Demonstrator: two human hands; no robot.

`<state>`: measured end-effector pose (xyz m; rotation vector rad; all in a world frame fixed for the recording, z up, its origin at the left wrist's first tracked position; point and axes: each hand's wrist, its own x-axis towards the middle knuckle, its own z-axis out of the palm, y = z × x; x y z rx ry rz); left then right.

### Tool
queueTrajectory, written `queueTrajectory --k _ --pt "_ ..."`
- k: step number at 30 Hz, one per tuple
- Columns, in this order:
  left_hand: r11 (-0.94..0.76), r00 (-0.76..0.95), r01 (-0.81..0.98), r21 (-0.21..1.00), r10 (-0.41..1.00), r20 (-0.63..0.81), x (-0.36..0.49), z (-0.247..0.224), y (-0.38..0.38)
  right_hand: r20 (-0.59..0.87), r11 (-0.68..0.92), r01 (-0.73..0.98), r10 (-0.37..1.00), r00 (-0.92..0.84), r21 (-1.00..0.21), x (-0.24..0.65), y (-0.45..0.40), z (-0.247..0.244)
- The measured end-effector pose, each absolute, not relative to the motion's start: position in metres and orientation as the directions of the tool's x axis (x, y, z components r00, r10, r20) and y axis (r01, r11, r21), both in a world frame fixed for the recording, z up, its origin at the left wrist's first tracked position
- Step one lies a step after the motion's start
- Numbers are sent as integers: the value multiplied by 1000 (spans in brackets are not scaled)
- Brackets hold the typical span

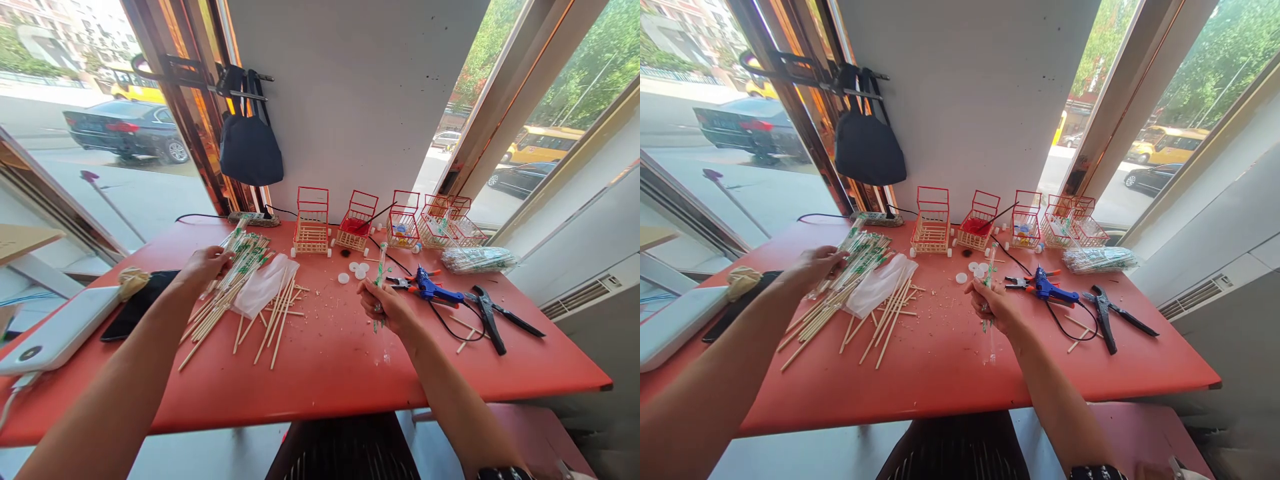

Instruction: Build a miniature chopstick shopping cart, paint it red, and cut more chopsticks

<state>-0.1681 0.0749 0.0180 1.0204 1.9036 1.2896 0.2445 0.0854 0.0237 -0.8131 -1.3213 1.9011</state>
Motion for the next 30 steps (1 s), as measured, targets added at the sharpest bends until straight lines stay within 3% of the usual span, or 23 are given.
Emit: queueTrajectory --k 5,7,10,17,24,30 --pt "136 -270 -27 990 953 -138 -105 26 57 -80 -212 -206 855 -512 -955 243 88 23" --pt "118 -132 -220 968 980 -149 -69 25 46 -56 -189 -239 879 -473 -952 242 89 23" --pt "142 -13 -302 943 988 -153 -11 22 28 -26 -167 -288 899 -438 -943 238 87 24" --pt "149 156 -216 965 981 -117 76 5 5 -58 -161 -223 912 -405 -961 234 86 16" --pt "230 270 -61 971 941 -206 78 -14 -6 15 -22 -277 991 -131 -961 242 96 15" --pt "211 286 -70 975 941 -183 86 -22 -17 -12 -41 -281 994 -105 -959 241 90 22"
